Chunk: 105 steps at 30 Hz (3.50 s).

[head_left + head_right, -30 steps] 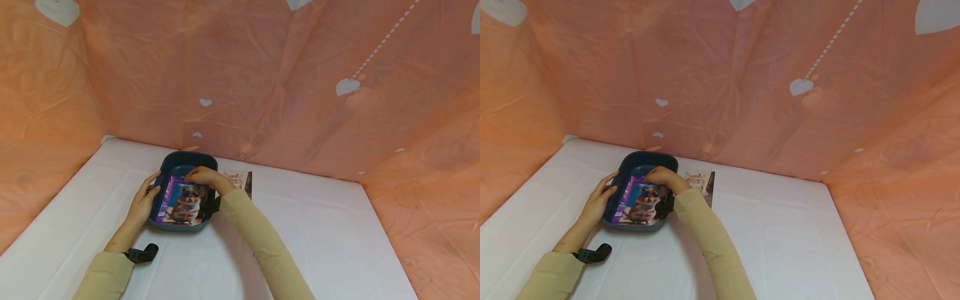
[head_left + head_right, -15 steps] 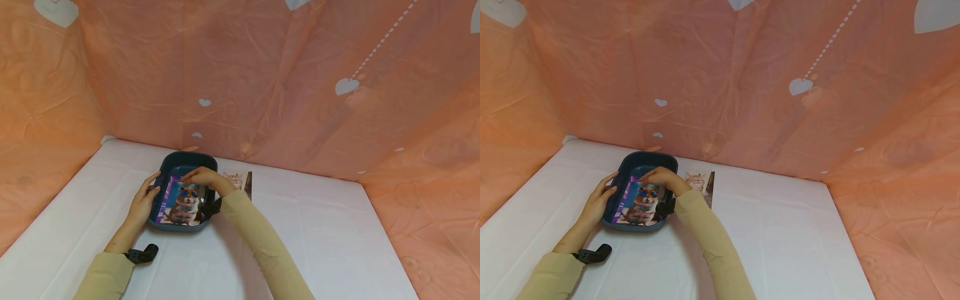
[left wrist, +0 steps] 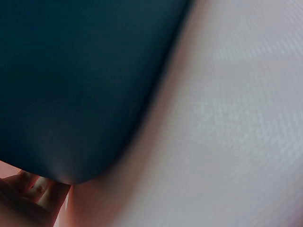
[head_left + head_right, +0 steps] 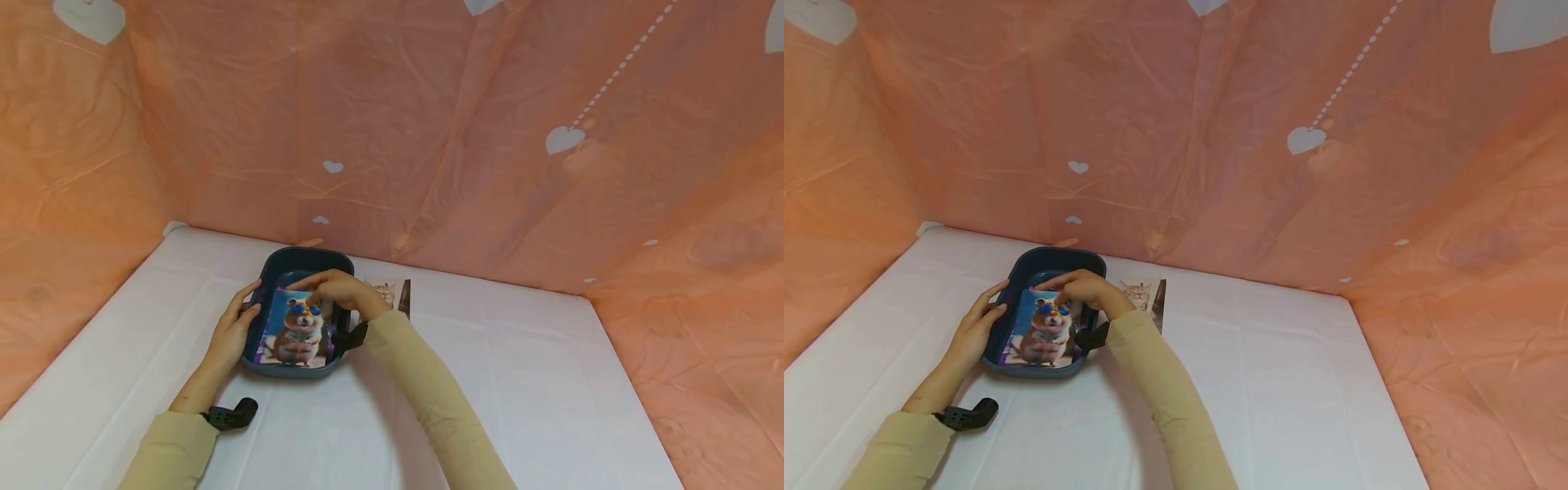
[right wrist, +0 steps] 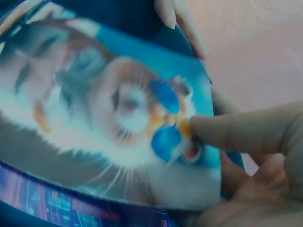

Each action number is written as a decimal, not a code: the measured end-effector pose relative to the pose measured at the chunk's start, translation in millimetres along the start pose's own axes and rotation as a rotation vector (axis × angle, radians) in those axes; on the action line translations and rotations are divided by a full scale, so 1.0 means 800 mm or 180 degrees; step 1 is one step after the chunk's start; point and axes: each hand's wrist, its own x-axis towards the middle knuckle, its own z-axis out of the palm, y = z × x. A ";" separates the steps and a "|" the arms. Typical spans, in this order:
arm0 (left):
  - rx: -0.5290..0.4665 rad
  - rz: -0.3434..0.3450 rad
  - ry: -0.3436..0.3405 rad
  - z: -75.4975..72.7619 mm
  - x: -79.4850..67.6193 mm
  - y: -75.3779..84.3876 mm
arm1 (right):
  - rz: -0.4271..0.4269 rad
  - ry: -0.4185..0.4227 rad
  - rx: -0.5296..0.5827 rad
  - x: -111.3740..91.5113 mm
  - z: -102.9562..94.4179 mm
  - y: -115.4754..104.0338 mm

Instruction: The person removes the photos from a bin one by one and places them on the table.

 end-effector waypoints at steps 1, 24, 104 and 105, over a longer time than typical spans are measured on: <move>0.0006 0.0014 0.0002 0.000 0.000 0.000 | -0.0026 -0.0006 0.0076 0.000 -0.001 0.001; 0.0096 -0.0012 -0.0027 -0.006 0.007 -0.006 | -0.0551 0.0538 0.0804 -0.029 -0.027 0.006; 0.0042 0.0078 0.0000 -0.002 0.006 -0.007 | 0.0110 0.2291 0.1224 -0.137 -0.191 0.198; 0.0042 0.0071 -0.0001 -0.002 0.006 -0.007 | 0.0101 0.2306 0.1228 -0.137 -0.192 0.198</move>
